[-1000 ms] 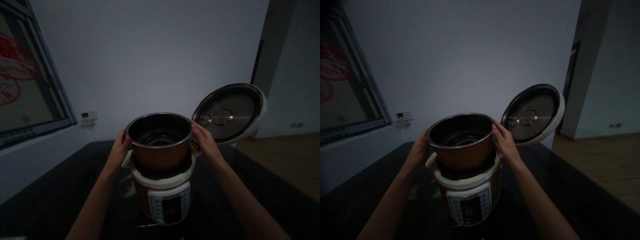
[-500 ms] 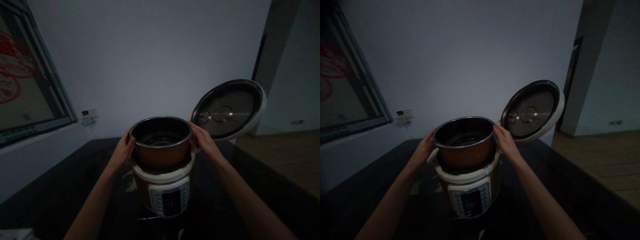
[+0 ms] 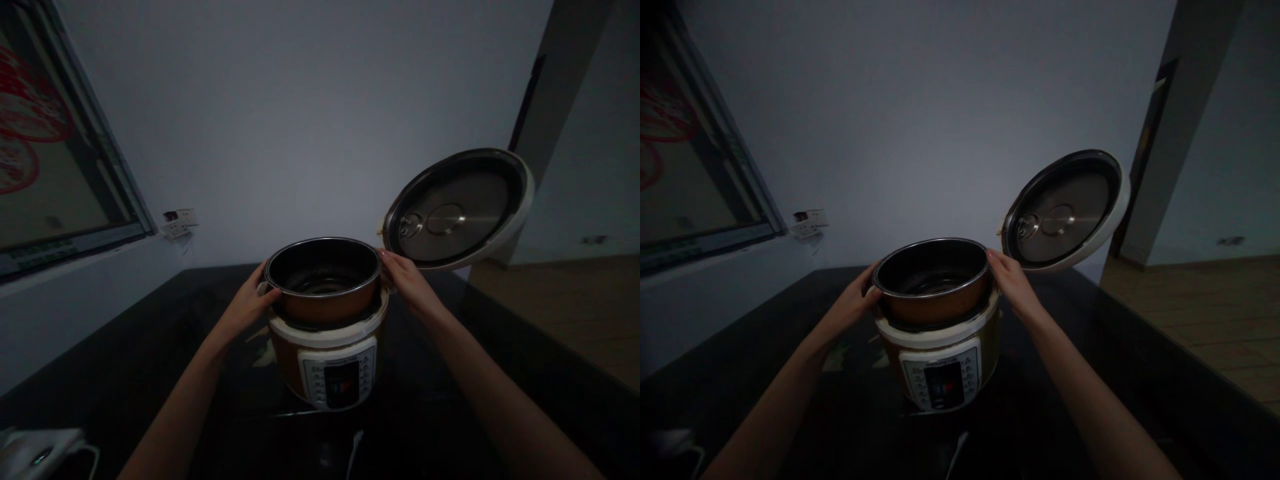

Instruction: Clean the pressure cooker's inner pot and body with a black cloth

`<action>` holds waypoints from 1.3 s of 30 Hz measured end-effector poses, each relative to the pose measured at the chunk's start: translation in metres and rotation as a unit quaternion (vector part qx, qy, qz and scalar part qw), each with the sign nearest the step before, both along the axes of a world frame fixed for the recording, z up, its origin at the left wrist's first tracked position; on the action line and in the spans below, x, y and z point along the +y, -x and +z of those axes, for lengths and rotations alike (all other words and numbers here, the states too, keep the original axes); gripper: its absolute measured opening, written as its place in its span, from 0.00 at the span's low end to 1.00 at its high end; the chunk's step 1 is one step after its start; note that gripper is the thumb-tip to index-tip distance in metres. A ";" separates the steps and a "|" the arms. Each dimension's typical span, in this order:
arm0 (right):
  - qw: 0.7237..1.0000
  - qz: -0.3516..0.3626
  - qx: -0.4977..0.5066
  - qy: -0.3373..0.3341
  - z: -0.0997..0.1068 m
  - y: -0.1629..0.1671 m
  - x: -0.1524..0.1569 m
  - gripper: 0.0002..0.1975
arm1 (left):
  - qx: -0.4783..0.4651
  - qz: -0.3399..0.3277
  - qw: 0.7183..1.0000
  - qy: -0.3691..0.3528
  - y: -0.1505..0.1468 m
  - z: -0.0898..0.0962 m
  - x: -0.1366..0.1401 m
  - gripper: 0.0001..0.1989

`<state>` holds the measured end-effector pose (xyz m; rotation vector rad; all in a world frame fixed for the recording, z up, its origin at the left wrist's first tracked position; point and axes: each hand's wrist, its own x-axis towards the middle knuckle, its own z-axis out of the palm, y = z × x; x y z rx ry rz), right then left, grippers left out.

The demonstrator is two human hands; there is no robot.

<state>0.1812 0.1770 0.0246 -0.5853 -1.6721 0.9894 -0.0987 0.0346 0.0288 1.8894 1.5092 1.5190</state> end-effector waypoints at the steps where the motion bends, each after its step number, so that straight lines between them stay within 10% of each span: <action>1: 1.000 0.005 -0.004 0.007 -0.001 0.000 0.000 0.26 | 0.002 0.003 1.000 0.002 0.000 -0.001 -0.001 0.45; 39: 0.956 -0.037 -0.261 -0.130 -0.007 -0.009 0.006 0.20 | 0.049 0.031 0.996 0.065 0.023 -0.023 -0.001 0.34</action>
